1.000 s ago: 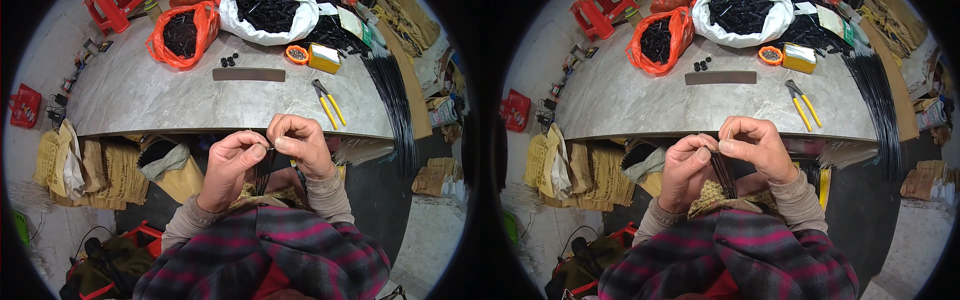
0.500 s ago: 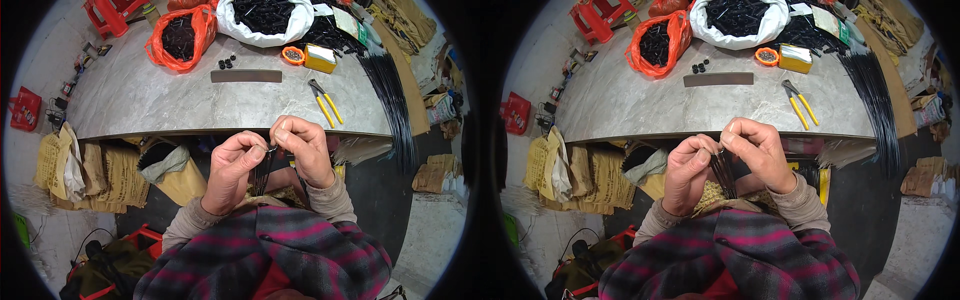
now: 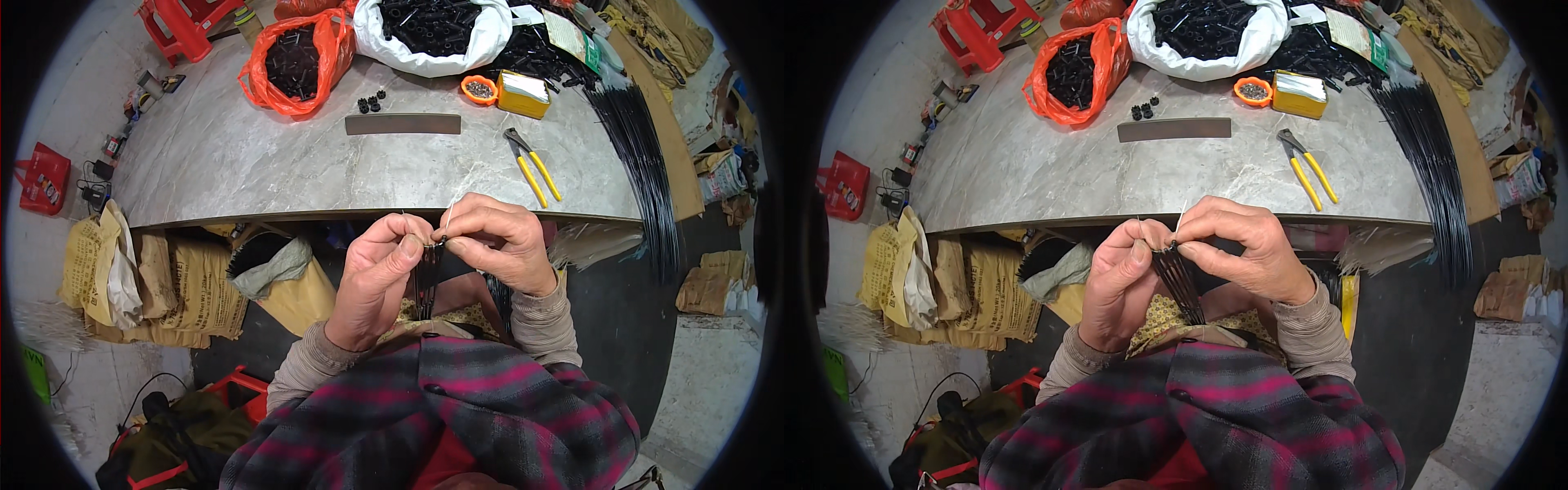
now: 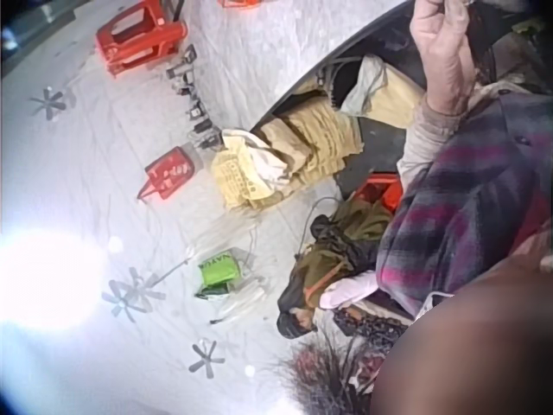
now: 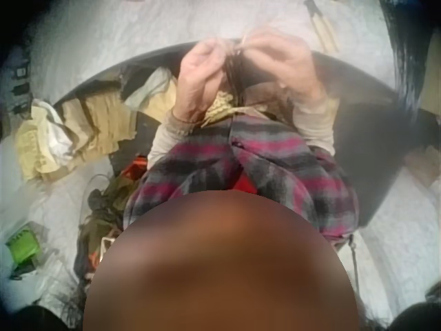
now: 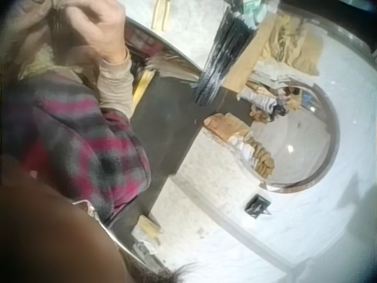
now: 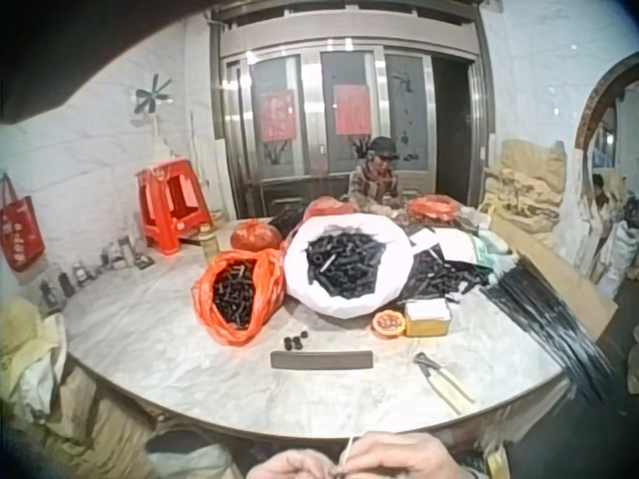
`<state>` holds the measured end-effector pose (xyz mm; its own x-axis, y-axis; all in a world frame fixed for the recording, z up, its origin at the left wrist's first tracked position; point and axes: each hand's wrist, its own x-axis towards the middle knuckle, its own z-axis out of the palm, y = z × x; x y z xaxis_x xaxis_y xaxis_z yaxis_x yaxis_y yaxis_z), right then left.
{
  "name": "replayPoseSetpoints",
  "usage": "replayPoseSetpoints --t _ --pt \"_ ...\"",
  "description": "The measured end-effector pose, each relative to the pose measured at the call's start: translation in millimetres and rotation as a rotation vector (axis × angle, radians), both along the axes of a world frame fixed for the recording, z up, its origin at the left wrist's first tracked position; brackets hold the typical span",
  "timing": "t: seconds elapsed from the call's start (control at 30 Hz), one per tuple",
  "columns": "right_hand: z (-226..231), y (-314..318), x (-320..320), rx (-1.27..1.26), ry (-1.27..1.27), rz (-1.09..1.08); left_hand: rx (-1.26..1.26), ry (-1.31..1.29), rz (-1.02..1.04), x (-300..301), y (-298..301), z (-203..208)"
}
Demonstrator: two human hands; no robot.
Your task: Assembling a wiring harness by attaching a connector and trimming plastic cable ties.
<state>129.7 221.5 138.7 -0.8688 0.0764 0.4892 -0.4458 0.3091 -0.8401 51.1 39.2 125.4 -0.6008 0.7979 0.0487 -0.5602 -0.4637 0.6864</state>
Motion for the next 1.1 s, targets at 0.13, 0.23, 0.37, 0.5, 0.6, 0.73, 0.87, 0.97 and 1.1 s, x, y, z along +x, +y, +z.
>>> replayPoseSetpoints --t 0.13,0.23,0.37,0.5,0.6,0.73,0.87,0.97,1.1 --pt "1.2 -2.0 -0.8 -0.003 -0.011 0.011 0.014 0.03 -0.007 -1.1 0.0 -1.7" --pt "0.6 -5.4 -1.2 -0.028 -0.028 -0.01 0.022 0.033 -0.018 -2.8 -0.5 -1.3" --pt "5.0 -8.0 -1.0 0.033 -0.023 -0.03 0.012 0.049 -0.034 -4.4 -3.7 -0.1" --pt "6.0 -8.3 -1.7 0.073 0.001 -0.029 0.009 0.068 -0.044 -5.8 -5.4 -0.6" --pt "5.9 -10.2 -2.2 0.07 -0.014 -0.024 0.011 0.091 -0.048 -6.6 -5.9 -2.4" --pt "3.9 -13.6 -3.7 0.07 -0.031 -0.05 -0.032 0.082 -0.033 -7.2 -8.0 -1.2" --pt "1.4 -15.4 -4.0 0.045 -0.079 -0.066 -0.046 0.127 -0.01 -6.8 -8.7 0.8" --pt "-2.3 -13.0 -1.5 -0.003 -0.104 -0.036 -0.053 0.114 -0.022 -7.9 -8.5 1.2" --pt "-4.5 -10.5 -1.2 -0.06 -0.11 0.009 -0.042 0.12 -0.016 -9.7 -6.9 -1.6"
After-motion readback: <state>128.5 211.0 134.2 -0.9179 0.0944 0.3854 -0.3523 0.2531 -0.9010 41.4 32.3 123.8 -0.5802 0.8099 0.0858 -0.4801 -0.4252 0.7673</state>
